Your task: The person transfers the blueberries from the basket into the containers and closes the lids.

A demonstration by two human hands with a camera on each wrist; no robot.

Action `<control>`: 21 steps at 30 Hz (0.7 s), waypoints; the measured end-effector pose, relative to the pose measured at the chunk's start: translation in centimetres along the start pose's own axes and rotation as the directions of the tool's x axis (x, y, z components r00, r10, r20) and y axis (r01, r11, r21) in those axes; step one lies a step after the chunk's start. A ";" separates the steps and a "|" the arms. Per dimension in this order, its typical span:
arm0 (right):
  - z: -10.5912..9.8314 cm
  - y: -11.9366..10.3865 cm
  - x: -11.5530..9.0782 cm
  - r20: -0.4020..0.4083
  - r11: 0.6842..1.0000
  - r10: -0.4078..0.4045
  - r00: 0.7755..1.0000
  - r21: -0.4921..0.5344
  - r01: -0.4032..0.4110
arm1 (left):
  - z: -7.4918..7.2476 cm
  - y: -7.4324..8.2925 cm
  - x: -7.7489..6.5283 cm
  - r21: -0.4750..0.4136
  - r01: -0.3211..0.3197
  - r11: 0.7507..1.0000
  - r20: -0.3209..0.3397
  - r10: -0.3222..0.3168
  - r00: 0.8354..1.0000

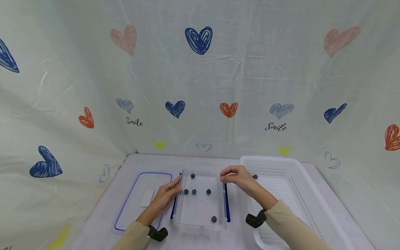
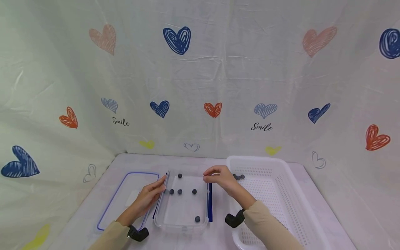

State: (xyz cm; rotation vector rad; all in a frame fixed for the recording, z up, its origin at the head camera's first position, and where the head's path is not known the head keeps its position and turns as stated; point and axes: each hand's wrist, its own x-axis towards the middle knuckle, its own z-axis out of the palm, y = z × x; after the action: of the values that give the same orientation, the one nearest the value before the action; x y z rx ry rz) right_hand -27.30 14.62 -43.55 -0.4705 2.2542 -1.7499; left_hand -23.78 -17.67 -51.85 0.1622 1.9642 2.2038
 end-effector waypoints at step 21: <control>-6.4 0.9 -2.0 -0.167 0.994 0.008 0.986 0.111 0.011 | 0.1 0.1 0.0 -0.003 0.007 1.000 -0.004 -0.007 1.000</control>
State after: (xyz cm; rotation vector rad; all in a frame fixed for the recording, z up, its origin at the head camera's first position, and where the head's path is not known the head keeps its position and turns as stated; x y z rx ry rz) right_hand -28.01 21.27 -42.83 -0.3132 2.2483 -1.9714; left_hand -23.76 -17.54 -51.69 0.1507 1.9599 2.2042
